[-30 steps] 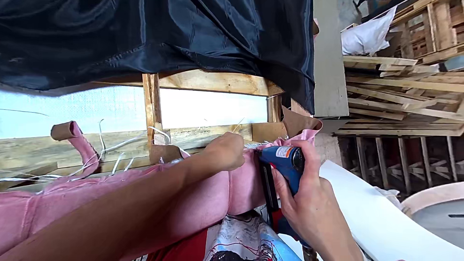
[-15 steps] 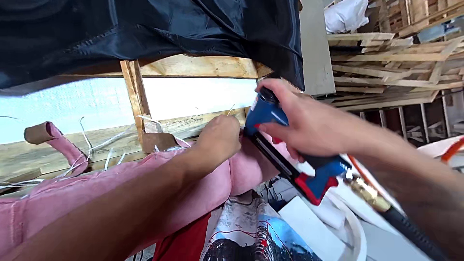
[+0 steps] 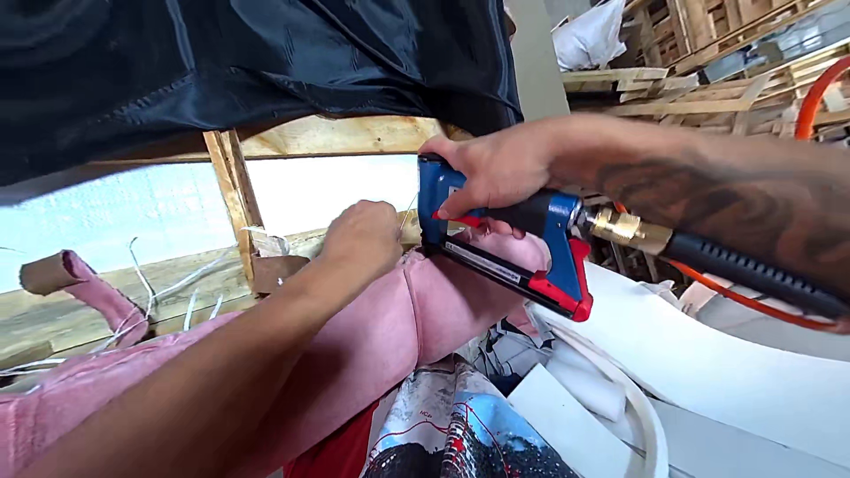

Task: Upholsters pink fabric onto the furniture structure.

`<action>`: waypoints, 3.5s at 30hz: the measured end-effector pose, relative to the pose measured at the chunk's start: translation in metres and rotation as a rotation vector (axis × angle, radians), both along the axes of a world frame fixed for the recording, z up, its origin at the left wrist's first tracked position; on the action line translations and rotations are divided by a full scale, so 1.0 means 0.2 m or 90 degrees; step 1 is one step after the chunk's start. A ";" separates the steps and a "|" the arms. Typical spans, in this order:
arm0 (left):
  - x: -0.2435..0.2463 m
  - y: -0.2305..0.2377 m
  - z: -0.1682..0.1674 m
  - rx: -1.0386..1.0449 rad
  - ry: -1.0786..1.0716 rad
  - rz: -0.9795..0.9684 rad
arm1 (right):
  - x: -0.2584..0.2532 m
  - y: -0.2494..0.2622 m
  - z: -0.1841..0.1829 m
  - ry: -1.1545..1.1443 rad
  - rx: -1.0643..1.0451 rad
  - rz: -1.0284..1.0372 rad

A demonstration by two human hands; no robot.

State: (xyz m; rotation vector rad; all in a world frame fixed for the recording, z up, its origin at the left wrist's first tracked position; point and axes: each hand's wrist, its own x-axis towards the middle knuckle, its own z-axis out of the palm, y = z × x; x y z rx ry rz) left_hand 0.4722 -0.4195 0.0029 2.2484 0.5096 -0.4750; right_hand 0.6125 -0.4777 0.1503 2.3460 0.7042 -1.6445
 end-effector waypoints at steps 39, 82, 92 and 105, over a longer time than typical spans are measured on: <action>0.48 -0.37 -0.06 -0.071 -0.134 0.282 | 0.44 -0.72 -0.01 0.080 0.249 -0.022; 0.56 -0.64 -0.04 -0.022 -0.209 0.129 | 0.31 -1.47 -0.08 -0.381 0.506 -0.116; 0.57 -0.62 -0.02 -0.054 -0.165 0.123 | 0.34 -1.38 -0.13 -0.353 0.475 -0.044; 0.58 -0.62 -0.03 -0.076 -0.143 0.135 | 0.38 -1.44 -0.18 -0.417 0.489 -0.037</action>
